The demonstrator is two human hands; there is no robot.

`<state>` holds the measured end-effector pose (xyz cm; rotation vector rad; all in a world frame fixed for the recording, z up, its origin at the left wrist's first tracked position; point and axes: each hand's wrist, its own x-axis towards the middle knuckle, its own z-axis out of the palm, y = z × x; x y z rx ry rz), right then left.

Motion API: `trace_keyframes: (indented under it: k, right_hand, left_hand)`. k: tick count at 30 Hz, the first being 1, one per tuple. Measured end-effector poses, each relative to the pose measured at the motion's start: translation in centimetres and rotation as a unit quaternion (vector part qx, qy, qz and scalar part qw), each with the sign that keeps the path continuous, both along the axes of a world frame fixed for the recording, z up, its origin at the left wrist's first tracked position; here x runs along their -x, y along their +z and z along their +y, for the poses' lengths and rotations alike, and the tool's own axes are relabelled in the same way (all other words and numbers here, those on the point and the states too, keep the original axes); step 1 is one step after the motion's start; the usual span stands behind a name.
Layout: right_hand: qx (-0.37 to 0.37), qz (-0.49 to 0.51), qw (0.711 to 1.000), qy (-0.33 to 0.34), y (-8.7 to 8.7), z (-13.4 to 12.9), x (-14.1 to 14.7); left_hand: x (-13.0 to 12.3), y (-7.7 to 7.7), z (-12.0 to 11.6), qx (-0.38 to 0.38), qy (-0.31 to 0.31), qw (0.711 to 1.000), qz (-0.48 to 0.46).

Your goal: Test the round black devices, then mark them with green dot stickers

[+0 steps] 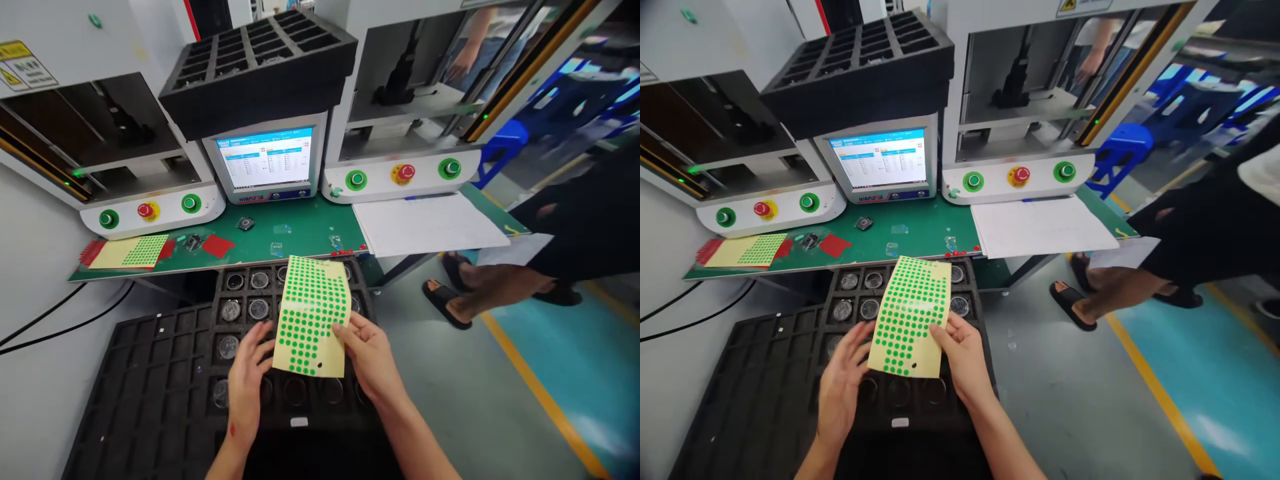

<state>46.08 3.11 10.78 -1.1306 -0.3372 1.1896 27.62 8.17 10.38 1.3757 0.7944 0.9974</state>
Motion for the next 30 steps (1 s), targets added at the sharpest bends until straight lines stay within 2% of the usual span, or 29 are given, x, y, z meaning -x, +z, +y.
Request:
trace_keyframes:
  k: [1,3,5,7,8,9,10,11,12,13,15,18,21,27,30]
  right_hand:
    - [0.000,-0.005,1.000,-0.005,0.0,0.1,-0.1]
    - [0.002,-0.008,1.000,-0.002,0.0,0.2,-0.2]
    - [0.001,-0.043,0.999,-0.022,0.1,0.1,-0.1]
    - [-0.004,-0.190,0.976,-0.106,0.3,-0.4,0.2]
    - [-0.017,-0.299,0.942,-0.151,0.4,-0.8,0.4]
    - [-0.041,-0.409,0.895,-0.175,0.6,-1.2,0.6]
    - [-0.071,-0.502,0.845,-0.171,0.7,-1.6,0.8]
    - [-0.103,-0.564,0.807,-0.141,0.9,-2.1,1.1]
    - [-0.132,-0.600,0.783,-0.101,1.0,-2.4,1.3]
    - [-0.152,-0.617,0.769,-0.067,1.1,-2.7,1.5]
    - [-0.157,-0.628,0.761,-0.038,1.1,-3.0,1.8]
    - [-0.149,-0.639,0.754,-0.036,1.0,-2.9,1.8]
    - [-0.156,-0.660,0.733,-0.042,1.1,-2.8,1.6]
    - [-0.179,-0.718,0.671,-0.051,0.9,-3.4,1.5]
    - [-0.188,-0.732,0.653,-0.046,0.5,-3.7,1.5]
  left_hand:
    - [-0.6,0.1,-0.1,0.097,-0.034,0.995,-0.014]
    - [-1.6,0.4,-0.4,0.214,-0.106,0.971,0.007]
    - [-2.4,0.7,-0.8,0.253,-0.126,0.958,0.046]
    - [-2.9,0.9,-1.0,0.252,-0.105,0.960,0.071]
    - [-3.1,0.9,-1.1,0.245,-0.091,0.962,0.084]
    - [-3.2,1.0,-1.2,0.237,-0.077,0.963,0.098]
    - [-3.2,1.0,-1.2,0.228,-0.066,0.965,0.111]
    - [-3.3,1.0,-1.2,0.221,-0.059,0.966,0.121]
    - [-3.3,1.0,-1.2,0.217,-0.057,0.966,0.127]
    - [-3.2,1.0,-1.2,0.216,-0.057,0.966,0.129]
    - [-3.3,1.2,-1.2,0.216,-0.053,0.966,0.131]
    - [-3.5,1.6,-1.3,0.228,-0.027,0.965,0.127]
    - [-3.6,2.0,-1.4,0.255,-0.011,0.962,0.097]
    - [-3.3,1.7,-1.6,0.299,-0.052,0.951,0.057]
    - [-3.3,1.8,-1.7,0.321,-0.046,0.945,0.038]
